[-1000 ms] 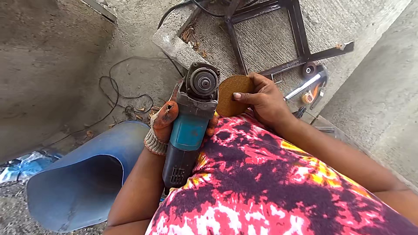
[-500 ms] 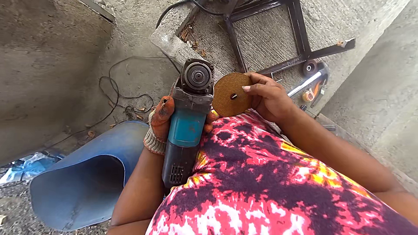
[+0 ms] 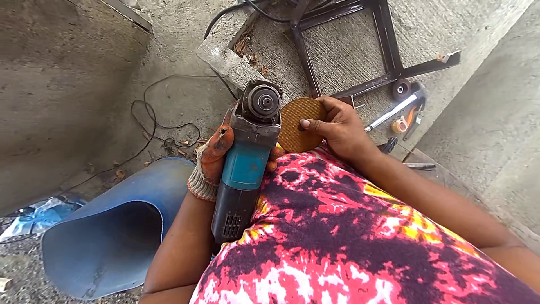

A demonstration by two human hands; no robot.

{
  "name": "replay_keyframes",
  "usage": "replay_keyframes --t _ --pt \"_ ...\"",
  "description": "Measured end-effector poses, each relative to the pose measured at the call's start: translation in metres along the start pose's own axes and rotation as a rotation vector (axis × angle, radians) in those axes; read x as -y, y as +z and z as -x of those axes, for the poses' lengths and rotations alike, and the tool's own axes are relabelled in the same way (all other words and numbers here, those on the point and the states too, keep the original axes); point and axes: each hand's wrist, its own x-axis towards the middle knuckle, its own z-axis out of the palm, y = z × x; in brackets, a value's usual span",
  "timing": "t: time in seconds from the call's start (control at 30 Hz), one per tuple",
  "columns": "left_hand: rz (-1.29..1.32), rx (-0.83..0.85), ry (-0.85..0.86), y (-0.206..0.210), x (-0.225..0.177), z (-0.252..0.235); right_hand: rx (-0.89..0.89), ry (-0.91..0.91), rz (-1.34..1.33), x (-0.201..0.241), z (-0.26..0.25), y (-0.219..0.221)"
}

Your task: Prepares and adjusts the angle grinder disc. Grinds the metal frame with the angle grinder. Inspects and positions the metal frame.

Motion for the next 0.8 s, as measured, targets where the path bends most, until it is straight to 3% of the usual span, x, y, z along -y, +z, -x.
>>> replay_keyframes --t 0.27,0.4,0.5,0.8 --pt "0.0 -0.009 0.001 0.003 -0.003 0.0 0.012 0.07 -0.005 0.004 -0.004 0.001" --pt "0.002 -0.03 0.02 0.001 -0.005 0.003 0.115 0.223 -0.213 0.008 -0.012 -0.005" --pt "0.011 -0.051 0.033 -0.001 -0.007 0.003 0.08 0.284 -0.4 0.007 -0.013 -0.008" --pt "0.077 -0.014 0.002 -0.017 -0.013 0.003 0.071 0.127 -0.525 0.021 -0.01 -0.016"
